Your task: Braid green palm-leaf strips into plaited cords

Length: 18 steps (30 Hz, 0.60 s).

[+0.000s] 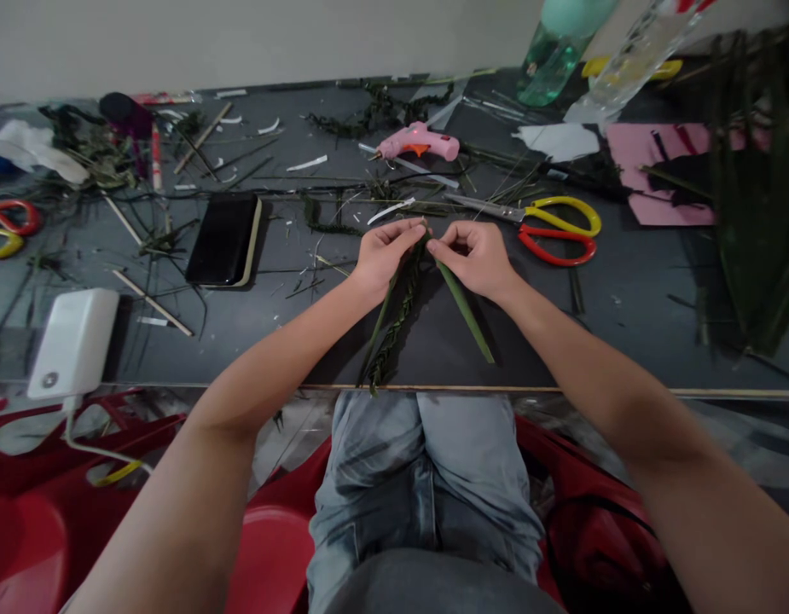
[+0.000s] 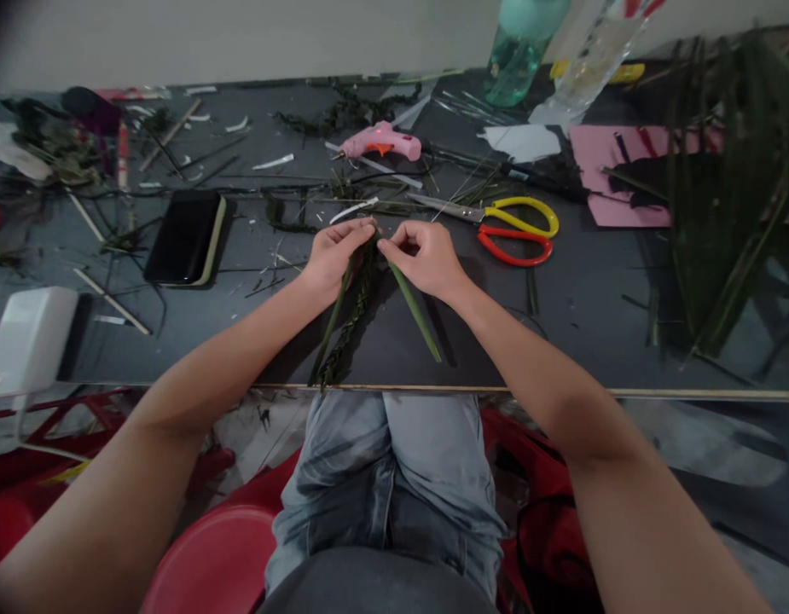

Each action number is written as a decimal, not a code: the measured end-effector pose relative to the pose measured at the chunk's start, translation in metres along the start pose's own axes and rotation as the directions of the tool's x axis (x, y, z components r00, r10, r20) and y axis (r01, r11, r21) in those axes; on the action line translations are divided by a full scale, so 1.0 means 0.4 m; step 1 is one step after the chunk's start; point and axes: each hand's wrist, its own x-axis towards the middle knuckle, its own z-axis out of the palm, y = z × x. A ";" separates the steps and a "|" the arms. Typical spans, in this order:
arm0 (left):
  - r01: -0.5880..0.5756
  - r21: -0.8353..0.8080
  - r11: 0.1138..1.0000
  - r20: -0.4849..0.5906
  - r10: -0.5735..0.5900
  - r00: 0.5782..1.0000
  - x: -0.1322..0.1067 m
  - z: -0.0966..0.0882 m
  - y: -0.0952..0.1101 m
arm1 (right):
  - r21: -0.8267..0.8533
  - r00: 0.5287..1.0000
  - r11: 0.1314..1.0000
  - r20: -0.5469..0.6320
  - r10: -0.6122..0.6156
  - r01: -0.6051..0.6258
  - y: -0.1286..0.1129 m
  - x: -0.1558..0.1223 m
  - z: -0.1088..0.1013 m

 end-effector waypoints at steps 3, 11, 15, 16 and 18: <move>-0.008 -0.016 1.000 -0.007 0.008 1.000 -0.005 0.000 0.000 | 0.014 1.000 1.000 0.004 -0.001 0.001 -0.002 -0.001 0.000; -0.079 0.015 0.997 -0.031 0.079 0.996 -0.002 0.001 -0.015 | 0.147 0.996 0.985 0.022 0.089 -0.092 -0.004 0.001 0.009; -0.152 0.041 0.988 -0.039 0.153 0.987 -0.009 0.011 -0.016 | 0.182 0.991 0.974 0.005 0.134 -0.132 -0.001 0.000 0.017; -0.148 0.034 0.988 -0.035 0.150 0.988 -0.009 0.012 -0.015 | 0.182 0.990 0.974 0.001 0.138 -0.136 0.000 0.000 0.017; -0.121 0.008 0.993 -0.005 0.122 0.993 -0.005 0.011 -0.013 | 0.192 0.990 0.973 -0.015 0.138 -0.132 0.002 0.002 0.016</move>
